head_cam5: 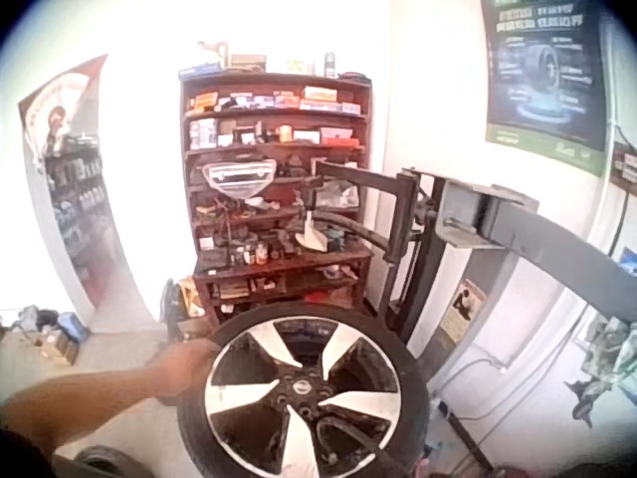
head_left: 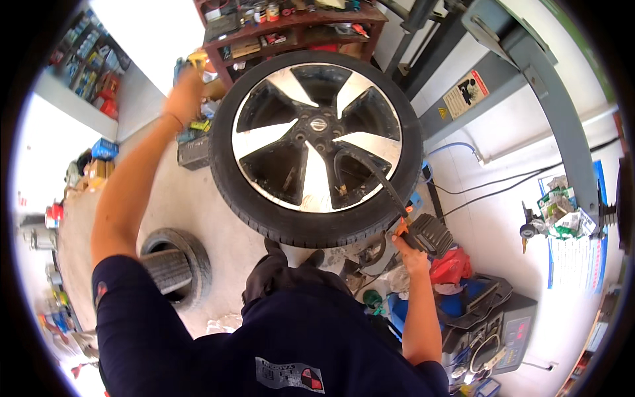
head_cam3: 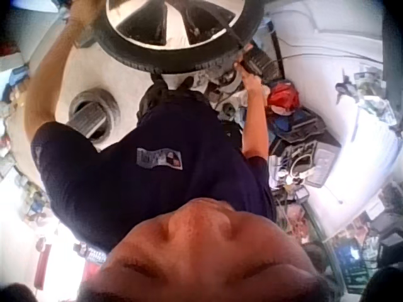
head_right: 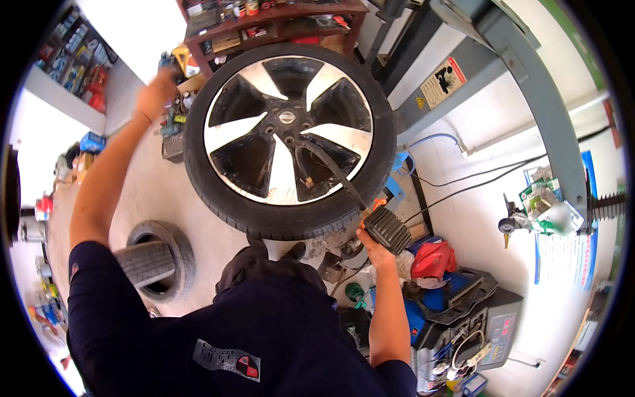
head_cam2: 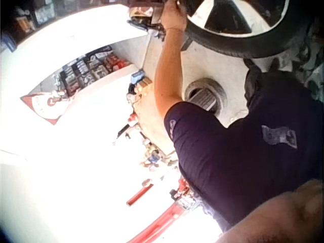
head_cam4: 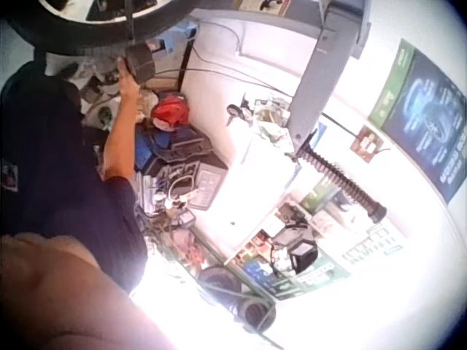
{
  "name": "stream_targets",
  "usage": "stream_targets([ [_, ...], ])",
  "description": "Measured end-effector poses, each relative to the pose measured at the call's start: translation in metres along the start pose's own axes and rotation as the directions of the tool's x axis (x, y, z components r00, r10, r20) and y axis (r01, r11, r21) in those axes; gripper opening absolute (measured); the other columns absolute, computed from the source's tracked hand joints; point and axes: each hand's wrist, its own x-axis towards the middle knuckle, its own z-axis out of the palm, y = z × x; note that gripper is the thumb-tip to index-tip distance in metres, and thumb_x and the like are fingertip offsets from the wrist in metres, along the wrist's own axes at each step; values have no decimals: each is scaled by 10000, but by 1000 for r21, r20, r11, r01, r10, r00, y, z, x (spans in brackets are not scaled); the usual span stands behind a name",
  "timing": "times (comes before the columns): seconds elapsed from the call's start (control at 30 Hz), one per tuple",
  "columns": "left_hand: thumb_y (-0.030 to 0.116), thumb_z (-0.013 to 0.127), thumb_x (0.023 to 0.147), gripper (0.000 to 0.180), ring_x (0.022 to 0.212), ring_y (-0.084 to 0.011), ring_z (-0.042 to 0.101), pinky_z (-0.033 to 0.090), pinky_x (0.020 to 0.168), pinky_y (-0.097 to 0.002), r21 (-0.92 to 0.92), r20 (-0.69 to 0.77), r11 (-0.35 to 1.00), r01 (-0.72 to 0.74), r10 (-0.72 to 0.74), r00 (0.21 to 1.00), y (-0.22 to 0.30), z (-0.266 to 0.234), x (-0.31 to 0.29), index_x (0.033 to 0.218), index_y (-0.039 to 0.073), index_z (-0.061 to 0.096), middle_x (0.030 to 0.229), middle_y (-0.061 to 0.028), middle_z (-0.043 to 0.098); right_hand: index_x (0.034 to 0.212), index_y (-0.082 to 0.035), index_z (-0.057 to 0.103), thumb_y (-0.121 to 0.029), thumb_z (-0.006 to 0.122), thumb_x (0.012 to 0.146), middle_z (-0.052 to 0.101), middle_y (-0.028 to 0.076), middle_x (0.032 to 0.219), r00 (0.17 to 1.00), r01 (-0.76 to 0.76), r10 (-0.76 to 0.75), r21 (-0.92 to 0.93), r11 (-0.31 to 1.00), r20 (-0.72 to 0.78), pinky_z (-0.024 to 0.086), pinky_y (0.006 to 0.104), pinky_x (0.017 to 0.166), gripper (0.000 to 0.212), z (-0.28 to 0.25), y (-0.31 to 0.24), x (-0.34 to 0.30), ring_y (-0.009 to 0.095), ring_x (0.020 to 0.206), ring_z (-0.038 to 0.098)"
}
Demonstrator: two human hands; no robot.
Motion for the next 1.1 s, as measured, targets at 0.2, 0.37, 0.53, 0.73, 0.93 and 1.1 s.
stream_targets([
  [0.2,259,719,872,588,793,-293,699,539,751,-386,-777,286,625,-78,460,840,231,66,-111,1357,5,503,825,-197,689,893,-40,628,-49,725,810,578,41,841,994,106,-104,-140,984,17,441,337,748,128,-5,32,-1,187,795,548],
  [0.37,220,676,933,289,812,-333,690,521,749,-392,-888,377,403,222,361,853,262,121,-93,1090,-14,613,877,-184,702,911,-31,637,-70,741,824,605,39,824,997,-70,68,-53,996,-25,466,354,717,141,-7,43,-7,190,769,571],
  [0.53,279,642,962,276,894,-379,677,511,808,-424,-825,281,564,33,359,890,269,120,-104,1042,15,638,935,-207,700,941,-35,674,-85,761,832,623,20,804,998,-61,62,48,997,-22,480,358,674,147,-10,57,-7,165,728,566],
  [0.73,336,636,961,354,962,-412,669,512,851,-447,-733,241,680,-34,305,921,262,125,-109,1042,-9,633,975,-236,706,924,-60,655,-30,758,815,620,-7,879,993,-92,107,266,960,-42,476,340,761,153,2,36,-2,162,824,573],
  [0.93,331,656,964,331,886,-359,687,517,817,-399,-789,264,613,36,285,921,270,121,-107,1068,17,647,909,-211,703,933,-44,652,-59,774,814,631,17,907,990,-99,118,218,971,-78,487,360,771,171,-1,59,-3,182,839,583],
  [1.1,291,641,985,296,847,-290,676,512,818,-373,-818,250,573,43,287,925,267,128,-113,1093,15,621,926,-170,704,957,-28,659,-82,786,813,639,23,918,988,-117,130,158,980,-77,495,366,758,200,1,64,-3,187,826,583],
])
